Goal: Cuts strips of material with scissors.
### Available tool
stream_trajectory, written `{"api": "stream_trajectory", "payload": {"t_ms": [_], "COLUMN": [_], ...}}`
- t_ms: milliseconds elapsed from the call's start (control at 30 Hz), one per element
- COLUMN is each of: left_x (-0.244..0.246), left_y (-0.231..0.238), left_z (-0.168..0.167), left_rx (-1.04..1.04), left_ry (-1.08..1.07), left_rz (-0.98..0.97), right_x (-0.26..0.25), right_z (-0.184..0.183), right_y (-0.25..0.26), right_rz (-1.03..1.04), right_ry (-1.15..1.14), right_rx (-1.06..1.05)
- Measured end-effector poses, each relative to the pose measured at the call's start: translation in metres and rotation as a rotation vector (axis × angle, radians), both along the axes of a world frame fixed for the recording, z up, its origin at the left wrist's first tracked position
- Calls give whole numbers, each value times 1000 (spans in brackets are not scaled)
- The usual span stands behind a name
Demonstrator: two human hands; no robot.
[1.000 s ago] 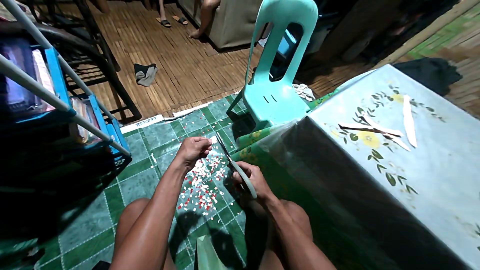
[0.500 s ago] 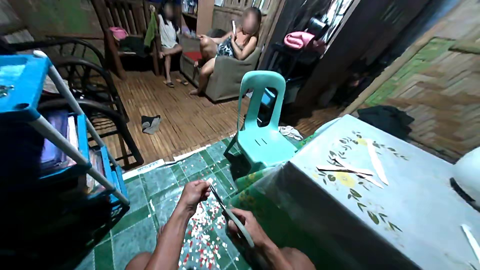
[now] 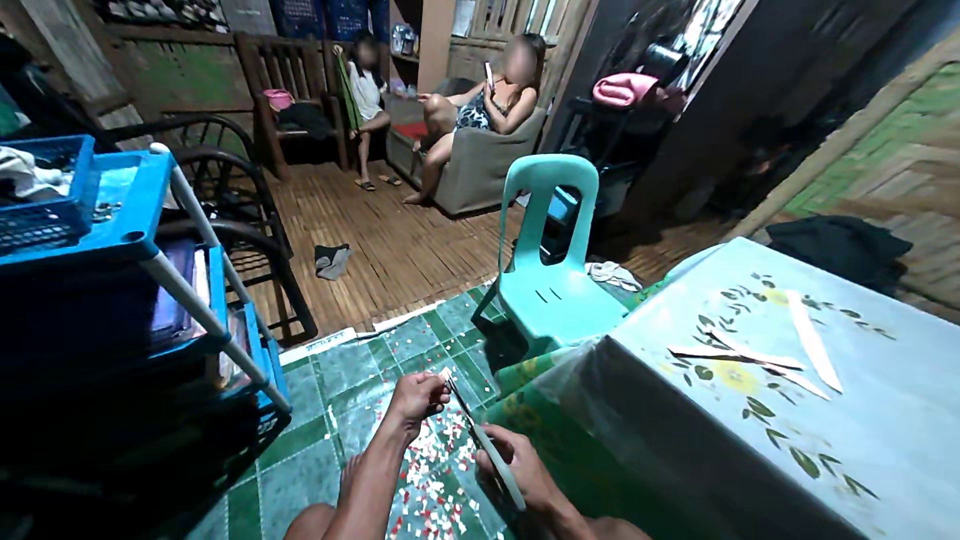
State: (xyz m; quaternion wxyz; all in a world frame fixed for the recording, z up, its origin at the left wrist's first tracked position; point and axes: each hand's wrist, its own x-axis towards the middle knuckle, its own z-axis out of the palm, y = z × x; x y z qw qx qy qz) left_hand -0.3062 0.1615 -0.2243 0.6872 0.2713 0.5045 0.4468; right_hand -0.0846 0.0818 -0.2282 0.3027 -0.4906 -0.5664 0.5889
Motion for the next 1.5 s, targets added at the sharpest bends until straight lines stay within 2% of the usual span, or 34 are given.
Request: {"api": "stream_trajectory", "payload": {"t_ms": [400, 833, 1067, 1500], "left_x": [3, 1, -3, 2], "left_y": [-1, -7, -8, -4], "left_z": [3, 8, 15, 11], "left_rx": [13, 77, 106, 137], "left_ry": [-8, 84, 187, 98], "left_rz": [-42, -111, -152, -166], "right_x": [7, 3, 1, 3], "right_z": [-23, -18, -7, -8], "right_y": [8, 5, 3, 8], "right_rz": [106, 45, 7, -25], "right_ry": [-191, -252, -422, -406], "right_rx": [190, 178, 227, 315]}}
